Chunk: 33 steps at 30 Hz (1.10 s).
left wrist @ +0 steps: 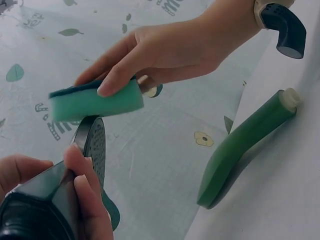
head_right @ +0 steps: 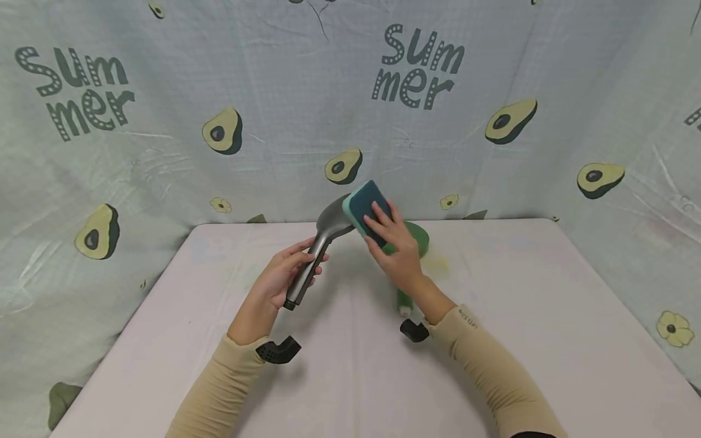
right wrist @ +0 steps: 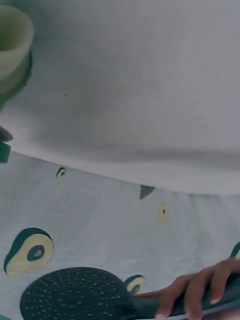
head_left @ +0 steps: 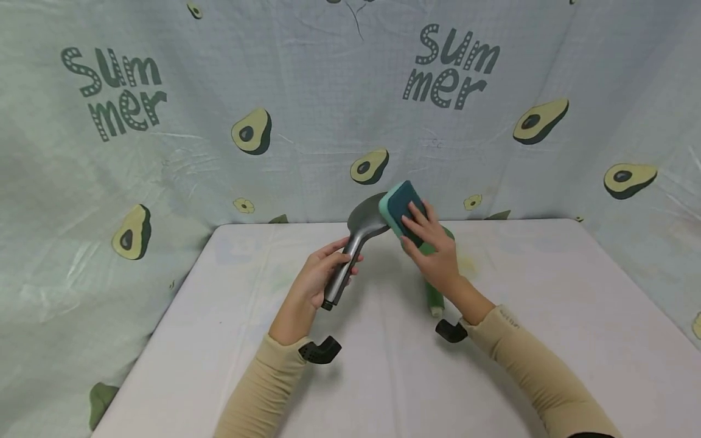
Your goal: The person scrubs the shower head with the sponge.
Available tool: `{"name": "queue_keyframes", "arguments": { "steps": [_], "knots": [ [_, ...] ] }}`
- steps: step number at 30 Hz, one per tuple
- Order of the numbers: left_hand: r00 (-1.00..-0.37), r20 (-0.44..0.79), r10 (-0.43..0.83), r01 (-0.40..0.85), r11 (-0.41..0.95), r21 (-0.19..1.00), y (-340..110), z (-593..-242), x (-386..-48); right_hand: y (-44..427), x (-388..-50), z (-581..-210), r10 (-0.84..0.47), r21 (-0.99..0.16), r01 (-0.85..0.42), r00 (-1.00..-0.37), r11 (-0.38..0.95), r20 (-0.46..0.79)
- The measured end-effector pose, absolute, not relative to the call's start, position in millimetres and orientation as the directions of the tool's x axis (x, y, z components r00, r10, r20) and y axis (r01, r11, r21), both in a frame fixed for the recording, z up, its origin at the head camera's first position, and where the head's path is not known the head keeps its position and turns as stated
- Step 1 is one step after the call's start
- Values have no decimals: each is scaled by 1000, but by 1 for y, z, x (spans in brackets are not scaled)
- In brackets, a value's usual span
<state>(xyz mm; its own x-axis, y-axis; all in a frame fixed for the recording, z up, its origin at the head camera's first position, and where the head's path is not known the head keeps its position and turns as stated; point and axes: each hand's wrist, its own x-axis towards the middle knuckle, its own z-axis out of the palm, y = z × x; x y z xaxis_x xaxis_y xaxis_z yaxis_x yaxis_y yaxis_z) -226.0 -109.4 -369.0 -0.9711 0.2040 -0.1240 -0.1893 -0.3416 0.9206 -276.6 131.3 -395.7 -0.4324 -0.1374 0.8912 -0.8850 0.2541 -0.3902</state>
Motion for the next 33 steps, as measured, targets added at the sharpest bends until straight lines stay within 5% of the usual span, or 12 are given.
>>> {"name": "queue_keyframes", "arguments": {
  "steps": [3,6,9,15,17,25,28,33],
  "knots": [
    [-971,-117,208,-185,-343,921,-109,-370,-226,128,-276,-397,-310,-105,-936,-215,336,926],
    [-971,-112,213,-182,-347,920,-108,-370,-226,130,-278,-394,-415,59,-929,-106,366,904],
    [-972,-113,207,-181,-348,920,-106,-370,-227,136,-282,-390,-396,20,-921,-147,388,907],
    [-973,-126,194,-184,-323,928,-104,-368,-225,144,-289,-384,-163,-262,-878,-349,400,923],
    [-972,-127,197,-184,-307,934,-104,-368,-224,142,-289,-385,-152,-259,-873,-347,412,926],
    [-976,-80,202,-129,-240,962,-104,-372,-225,128,-278,-388,-437,65,-910,-134,410,890],
    [-975,-80,209,-128,-228,965,-103,-372,-225,131,-279,-388,-438,42,-912,-154,407,886],
    [-974,-98,206,-141,-210,967,-100,-373,-224,140,-285,-388,-291,-165,-887,-310,431,905]
  ]
}}
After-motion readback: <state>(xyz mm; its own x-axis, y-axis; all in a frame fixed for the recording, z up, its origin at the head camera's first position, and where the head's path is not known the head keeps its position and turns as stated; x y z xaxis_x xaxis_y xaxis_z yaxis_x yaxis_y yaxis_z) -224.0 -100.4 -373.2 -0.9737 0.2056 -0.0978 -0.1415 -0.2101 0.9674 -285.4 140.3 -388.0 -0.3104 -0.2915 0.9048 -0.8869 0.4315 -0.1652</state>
